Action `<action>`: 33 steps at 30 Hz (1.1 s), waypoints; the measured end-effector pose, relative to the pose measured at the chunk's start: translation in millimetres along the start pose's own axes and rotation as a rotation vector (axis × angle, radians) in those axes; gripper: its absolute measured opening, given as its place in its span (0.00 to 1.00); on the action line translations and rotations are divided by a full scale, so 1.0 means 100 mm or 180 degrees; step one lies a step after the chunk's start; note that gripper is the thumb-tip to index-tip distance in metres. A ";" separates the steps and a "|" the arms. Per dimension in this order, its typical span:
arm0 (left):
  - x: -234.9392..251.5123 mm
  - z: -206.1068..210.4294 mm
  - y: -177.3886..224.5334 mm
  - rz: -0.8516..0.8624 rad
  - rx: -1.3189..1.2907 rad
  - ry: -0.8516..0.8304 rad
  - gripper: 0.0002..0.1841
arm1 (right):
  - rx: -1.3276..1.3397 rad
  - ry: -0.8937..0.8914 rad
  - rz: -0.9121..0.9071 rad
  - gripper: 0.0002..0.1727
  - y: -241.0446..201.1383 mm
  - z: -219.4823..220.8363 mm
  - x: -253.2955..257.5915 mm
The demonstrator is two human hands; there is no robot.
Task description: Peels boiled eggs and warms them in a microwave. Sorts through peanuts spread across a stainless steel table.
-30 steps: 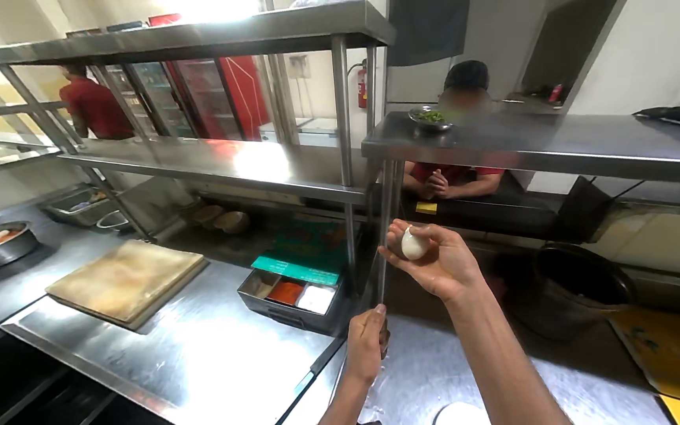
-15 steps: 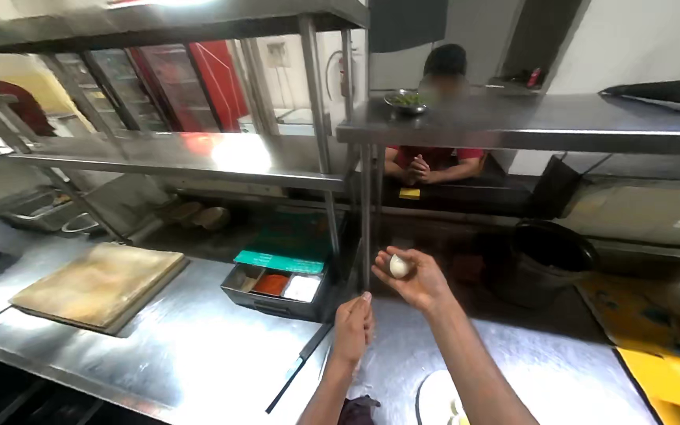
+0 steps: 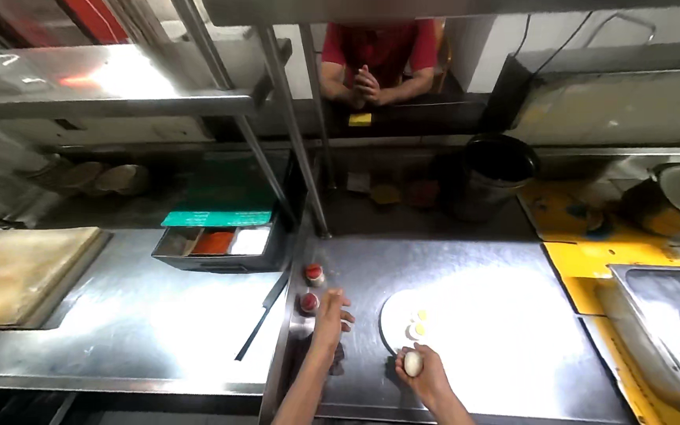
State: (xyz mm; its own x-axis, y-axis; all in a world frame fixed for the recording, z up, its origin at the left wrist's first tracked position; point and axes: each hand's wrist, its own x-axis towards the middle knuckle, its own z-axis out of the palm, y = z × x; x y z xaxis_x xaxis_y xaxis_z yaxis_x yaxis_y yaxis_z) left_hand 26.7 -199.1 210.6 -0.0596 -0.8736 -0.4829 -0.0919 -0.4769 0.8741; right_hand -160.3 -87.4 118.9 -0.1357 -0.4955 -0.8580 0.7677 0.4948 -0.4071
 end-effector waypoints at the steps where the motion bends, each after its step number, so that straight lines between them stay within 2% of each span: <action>1: 0.01 0.05 -0.08 -0.0041 0.0099 -0.0058 0.22 | 0.0046 0.0040 -0.0041 0.22 -0.02 0.02 -0.01; 4: 0.03 0.17 -0.26 -0.0173 0.0298 -0.0197 0.22 | 0.0075 0.0020 -0.0225 0.20 -0.15 0.16 -0.05; 6: 0.06 0.23 -0.36 -0.0161 0.0403 -0.0258 0.22 | -0.0245 0.0161 -0.0465 0.27 -0.23 0.20 -0.08; 8: 0.08 0.26 -0.47 -0.0118 0.0664 -0.0259 0.21 | -0.0820 0.0465 -0.0837 0.31 -0.16 0.03 -0.11; 10: 0.17 0.29 -0.53 -0.0040 0.1062 -0.0279 0.21 | -0.1090 0.0808 -0.1354 0.26 -0.04 -0.21 -0.17; 13: 0.31 0.33 -0.69 0.0030 0.1531 -0.0342 0.21 | -0.1217 0.0976 -0.1539 0.18 0.04 -0.52 -0.31; 16: 0.46 0.48 -0.77 -0.0034 0.2077 -0.0522 0.25 | -0.1664 0.1267 -0.1995 0.12 -0.07 -0.77 -0.16; 19: 0.58 0.62 -0.81 -0.0054 0.2481 -0.0516 0.25 | -0.2602 0.1653 -0.2245 0.13 -0.32 -0.92 0.09; 21: 0.62 0.70 -0.82 0.0000 0.2535 -0.0485 0.23 | -0.3064 0.1596 -0.2082 0.16 -0.48 -0.98 0.26; 25: 0.70 0.87 -0.83 0.0036 0.2555 -0.0588 0.22 | -0.3402 0.1153 -0.1751 0.19 -0.70 -0.96 0.46; 29: 0.74 1.05 -0.84 -0.0101 0.2492 -0.0496 0.17 | -0.3367 0.0500 -0.1516 0.19 -0.83 -0.92 0.62; 33: 0.67 1.05 -0.90 -0.0184 0.2198 -0.0243 0.15 | -0.3371 0.0315 -0.1612 0.16 -0.84 -0.94 0.67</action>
State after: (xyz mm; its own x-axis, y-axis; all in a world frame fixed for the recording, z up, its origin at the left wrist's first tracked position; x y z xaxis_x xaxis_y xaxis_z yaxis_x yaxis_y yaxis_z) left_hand -73.8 -204.4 94.1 -0.1032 -0.8274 -0.5521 -0.7065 -0.3297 0.6262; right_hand -293.1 -95.2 66.6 -0.3594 -0.7712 -0.5254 -0.2844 0.6267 -0.7255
